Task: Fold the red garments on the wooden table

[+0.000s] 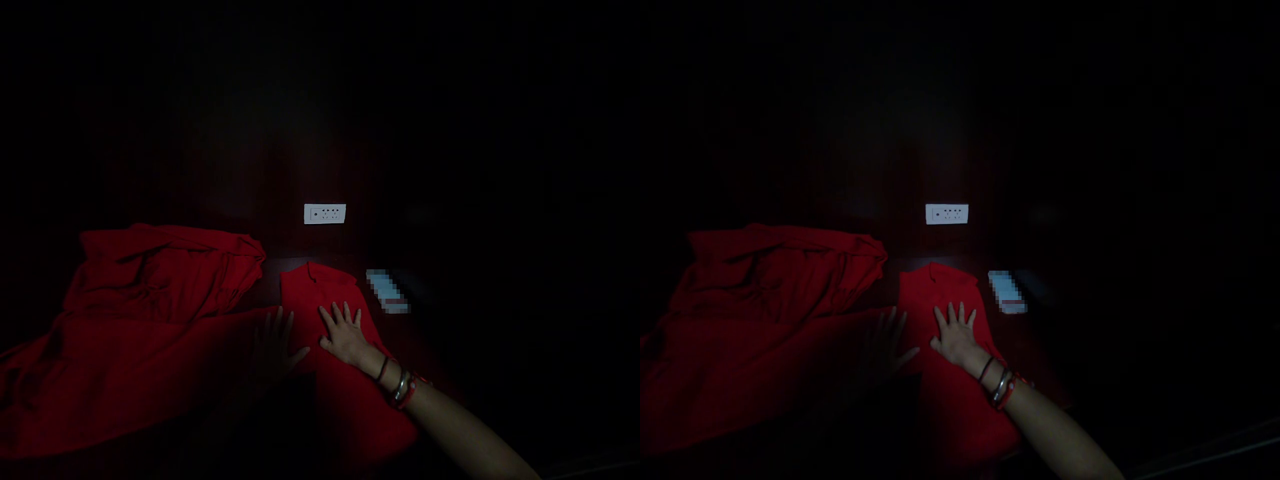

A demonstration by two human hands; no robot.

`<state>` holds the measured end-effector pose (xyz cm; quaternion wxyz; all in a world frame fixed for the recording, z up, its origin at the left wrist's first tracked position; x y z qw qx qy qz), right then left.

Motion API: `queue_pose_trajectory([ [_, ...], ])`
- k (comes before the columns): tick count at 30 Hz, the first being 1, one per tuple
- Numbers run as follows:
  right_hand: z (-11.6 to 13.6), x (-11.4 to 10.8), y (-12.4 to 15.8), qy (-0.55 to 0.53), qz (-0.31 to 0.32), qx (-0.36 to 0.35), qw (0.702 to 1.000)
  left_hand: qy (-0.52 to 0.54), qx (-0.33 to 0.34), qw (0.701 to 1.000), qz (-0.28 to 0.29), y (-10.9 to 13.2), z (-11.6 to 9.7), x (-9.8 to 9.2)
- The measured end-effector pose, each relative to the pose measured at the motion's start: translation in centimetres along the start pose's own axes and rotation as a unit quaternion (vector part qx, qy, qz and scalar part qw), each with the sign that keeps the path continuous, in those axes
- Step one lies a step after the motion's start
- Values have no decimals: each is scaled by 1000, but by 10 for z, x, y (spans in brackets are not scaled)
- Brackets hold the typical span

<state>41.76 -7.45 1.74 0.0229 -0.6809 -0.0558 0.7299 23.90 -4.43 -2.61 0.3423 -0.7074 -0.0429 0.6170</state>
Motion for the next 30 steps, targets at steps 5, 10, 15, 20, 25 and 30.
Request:
queue_pose_trajectory([
  [5,-12,4,-1,25,11,-3,1000,4,7,1000,-17,7,9,-3],
  [10,-4,-16,11,56,-64,-19,996,2,-4,1000,-20,13,17,-5],
  [15,3,-24,25,70,-24,16,997,-2,-8,1000,12,15,17,-2],
  [20,-1,-24,26,75,14,-15,997,-7,-9,999,42,13,14,-8],
  [25,-19,-37,24,100,20,-10,995,6,-12,998,55,13,21,-18],
  [30,-26,-37,30,30,21,-29,999,37,10,999,31,15,26,-18],
])
Point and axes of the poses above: each hand's wrist, its own y-axis away from the middle knuckle, its own x-axis out of the palm, z = x × y, the point moved 1 cm from there along -y, towards the middle knuckle, and after that the axes turned 8 degrees about -z, right-handed, at the moved point
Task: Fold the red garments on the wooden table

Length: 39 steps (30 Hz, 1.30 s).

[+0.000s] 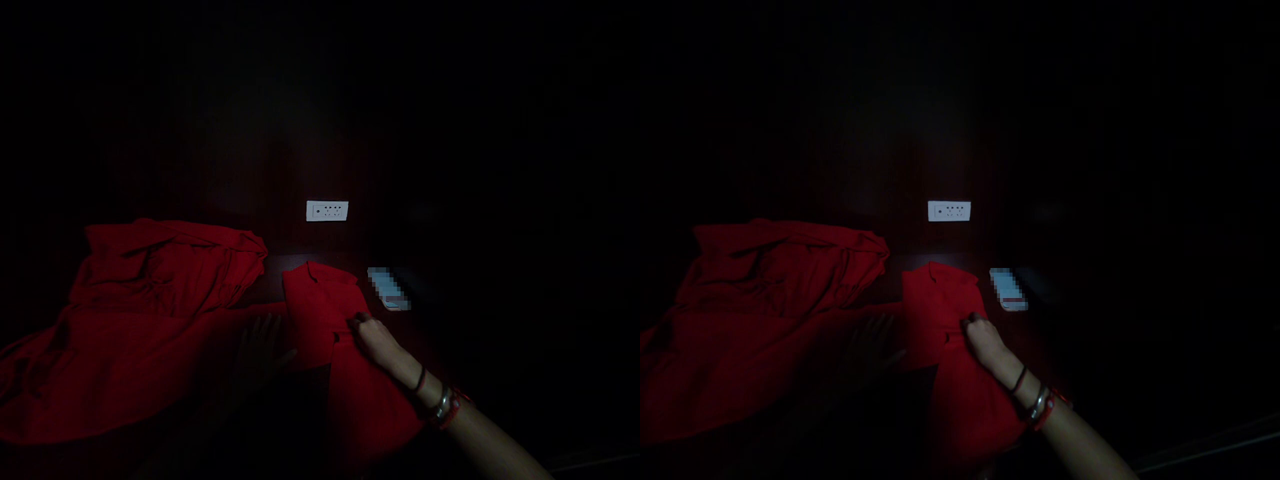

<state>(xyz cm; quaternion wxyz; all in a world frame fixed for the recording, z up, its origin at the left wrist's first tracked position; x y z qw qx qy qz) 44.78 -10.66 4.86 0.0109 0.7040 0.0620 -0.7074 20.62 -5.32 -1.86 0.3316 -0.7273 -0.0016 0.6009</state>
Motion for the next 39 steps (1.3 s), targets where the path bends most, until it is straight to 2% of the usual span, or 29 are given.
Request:
queue_pose_trajectory([
  [3,2,1,4,-79,7,-54,995,-8,8,999,-35,-8,-13,-1],
  [5,-5,-2,4,-141,-12,-72,987,-10,18,998,-57,-20,-25,-3],
  [6,-13,-4,3,-168,-33,-59,983,-8,22,998,-63,-26,-32,-5],
  [8,-33,-6,-1,-193,-71,20,978,1,24,998,-59,-39,-44,-7],
  [11,-57,-1,-9,-191,-35,133,972,24,44,998,-24,-51,-62,-4],
  [13,-61,5,-14,-204,-5,150,967,50,82,995,7,-52,-73,2],
  [16,-60,12,-21,-225,-31,144,963,79,97,991,53,-47,-84,14],
  [19,-68,13,-22,-232,-80,141,959,91,87,990,59,-41,-86,21],
  [23,-78,16,-16,-205,-107,142,963,84,96,992,12,-36,-80,19],
  [29,-53,18,5,-106,-138,112,978,72,73,995,10,-32,-78,18],
  [32,-56,13,22,-129,-117,142,974,73,59,996,-7,-33,-81,11],
  [33,-59,12,28,-159,-96,152,971,79,72,994,-15,-34,-81,7],
  [35,-66,11,39,-223,-50,154,961,110,152,982,-16,-37,-83,-1],
  [37,-68,11,46,-256,-20,148,955,143,273,951,7,-40,-83,-5],
  [39,-66,12,48,-257,-16,153,954,156,358,920,24,-44,-82,-4],
])
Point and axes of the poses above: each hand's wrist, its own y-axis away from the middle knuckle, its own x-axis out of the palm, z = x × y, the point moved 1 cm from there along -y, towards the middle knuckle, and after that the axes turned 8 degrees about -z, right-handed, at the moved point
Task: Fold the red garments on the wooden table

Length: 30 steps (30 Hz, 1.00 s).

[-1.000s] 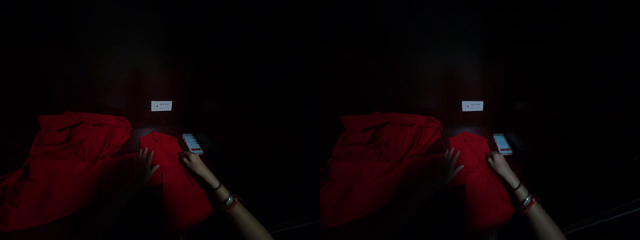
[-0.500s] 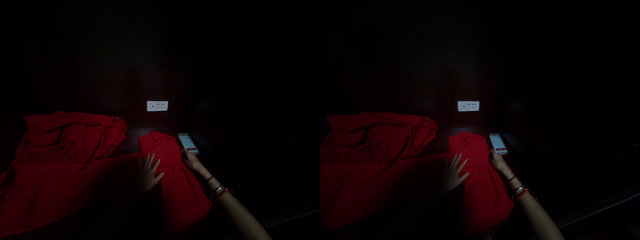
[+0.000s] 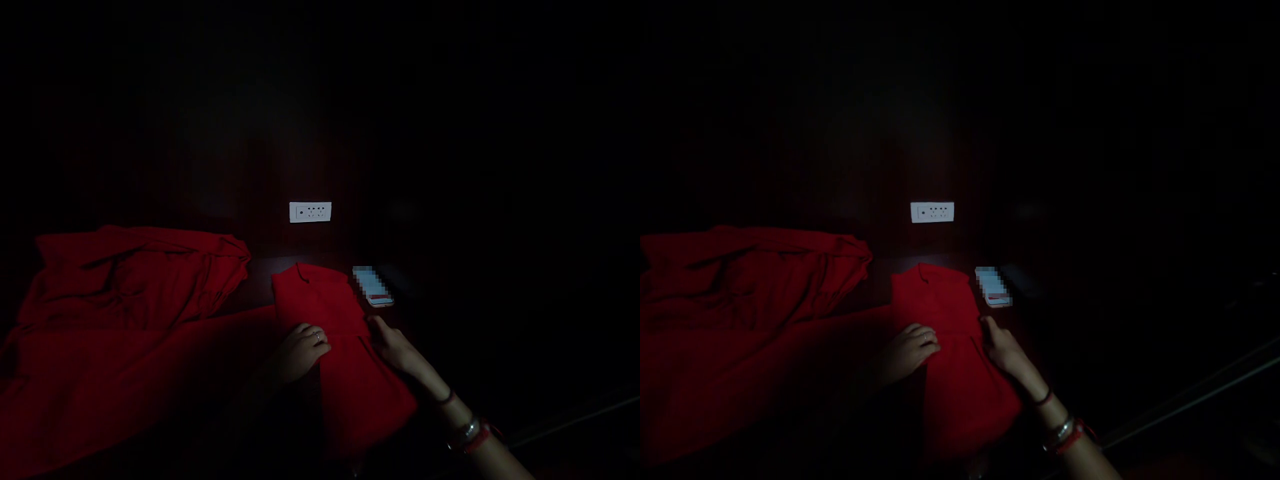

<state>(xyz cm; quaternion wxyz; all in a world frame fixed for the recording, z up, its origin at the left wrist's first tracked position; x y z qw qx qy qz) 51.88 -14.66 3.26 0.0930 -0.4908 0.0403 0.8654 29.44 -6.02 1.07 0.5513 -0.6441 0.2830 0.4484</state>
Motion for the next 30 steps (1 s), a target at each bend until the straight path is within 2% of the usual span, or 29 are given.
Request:
queue_pose_trajectory([
  [2,0,2,-1,7,-15,0,1000,-11,31,999,10,-1,5,3],
  [6,-5,1,-5,12,-35,-3,999,-33,46,998,4,-2,12,9],
  [9,-11,-1,-4,31,-42,5,999,-29,21,999,-16,1,11,5],
  [12,-9,0,0,82,-43,-3,996,-16,17,1000,4,2,3,-2],
  [14,-2,1,1,130,-76,-8,989,10,10,1000,9,1,-3,-6],
  [17,12,3,0,180,-128,-50,974,21,-40,999,-22,2,-8,-4],
  [18,15,6,-2,189,-119,-76,972,11,-61,998,-27,3,-8,-2],
  [20,17,13,-6,202,-61,-111,971,-13,-91,996,-15,7,-7,5],
  [23,11,22,-9,219,28,-100,970,-22,-101,995,17,13,-5,13],
  [25,9,21,-11,224,50,-90,969,-23,-93,995,19,12,-3,12],
  [28,21,14,-19,220,15,-99,970,-62,-125,990,-20,8,7,4],
  [30,35,14,-30,205,-40,-125,970,-114,-208,970,-57,8,19,0],
])
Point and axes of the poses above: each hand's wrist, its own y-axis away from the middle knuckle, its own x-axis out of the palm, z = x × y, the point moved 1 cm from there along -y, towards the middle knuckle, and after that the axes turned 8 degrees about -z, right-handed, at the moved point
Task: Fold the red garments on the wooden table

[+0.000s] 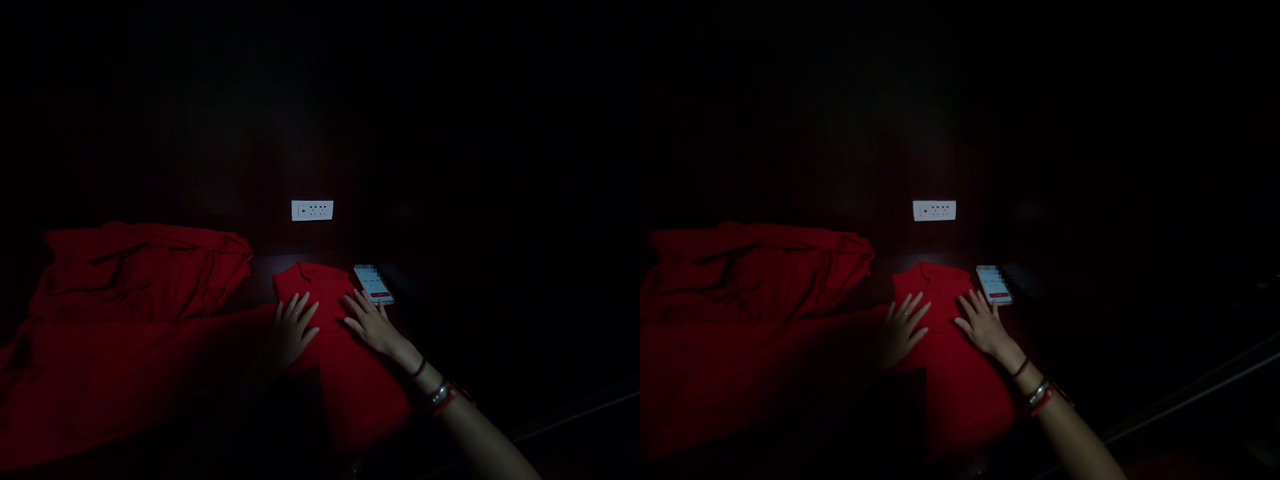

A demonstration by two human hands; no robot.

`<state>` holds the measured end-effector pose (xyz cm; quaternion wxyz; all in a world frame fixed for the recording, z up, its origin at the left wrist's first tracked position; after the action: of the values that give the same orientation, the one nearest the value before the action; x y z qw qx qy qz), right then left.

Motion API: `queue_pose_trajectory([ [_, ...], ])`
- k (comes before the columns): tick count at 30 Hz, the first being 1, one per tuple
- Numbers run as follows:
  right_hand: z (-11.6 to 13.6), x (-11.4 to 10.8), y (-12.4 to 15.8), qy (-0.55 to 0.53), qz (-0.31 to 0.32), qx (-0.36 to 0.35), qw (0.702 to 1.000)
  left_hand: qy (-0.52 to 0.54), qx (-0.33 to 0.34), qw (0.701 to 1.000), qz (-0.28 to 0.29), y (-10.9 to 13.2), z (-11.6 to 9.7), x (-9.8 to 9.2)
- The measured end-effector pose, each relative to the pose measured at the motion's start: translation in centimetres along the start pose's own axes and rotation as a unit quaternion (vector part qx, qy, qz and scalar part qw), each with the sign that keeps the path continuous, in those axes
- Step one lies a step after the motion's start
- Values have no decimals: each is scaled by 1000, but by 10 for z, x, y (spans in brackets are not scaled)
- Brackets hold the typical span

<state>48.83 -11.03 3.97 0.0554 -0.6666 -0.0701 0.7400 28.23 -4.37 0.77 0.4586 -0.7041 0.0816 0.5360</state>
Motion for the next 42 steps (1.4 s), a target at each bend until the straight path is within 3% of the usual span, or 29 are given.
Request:
queue_pose_trajectory([
  [3,17,6,-26,-10,-4,-64,998,-57,-105,993,10,2,23,6],
  [6,26,17,-47,-5,94,-89,992,-72,-127,987,73,10,41,13],
  [9,30,21,-62,5,160,-51,986,-86,-144,981,93,10,43,15],
  [14,37,29,-83,-4,63,-80,995,-86,-126,987,46,-10,34,21],
  [18,34,40,-100,-27,101,-57,993,-50,-107,991,67,-15,52,35],
  [21,29,34,-108,-46,140,-58,987,-36,-80,993,82,-17,70,40],
  [25,32,24,-106,-72,92,-61,991,-38,-72,993,80,-20,77,36],
  [28,38,35,-96,-55,72,-90,992,-60,-71,994,65,-12,75,30],
  [33,38,47,-94,-27,83,-95,992,-83,-58,991,87,30,74,11],
  [36,43,36,-96,-12,110,-89,990,-104,-47,988,109,62,77,-17],
  [38,55,28,-92,-9,80,-110,991,-128,-43,988,77,81,83,-44],
  [40,71,26,-84,-24,25,-162,986,-165,-96,981,37,99,93,-69],
  [42,86,30,-75,-47,12,-206,977,-190,-185,963,48,118,109,-88],
])
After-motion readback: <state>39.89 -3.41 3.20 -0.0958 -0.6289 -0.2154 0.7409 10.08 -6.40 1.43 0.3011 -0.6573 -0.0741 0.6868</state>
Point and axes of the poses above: each hand's wrist, its own y-axis away from the middle knuckle, its own x-axis out of the palm, z = x × y, the point moved 1 cm from there along -y, towards the middle knuckle, and after that the axes turned 8 degrees about -z, right-handed, at the moved point
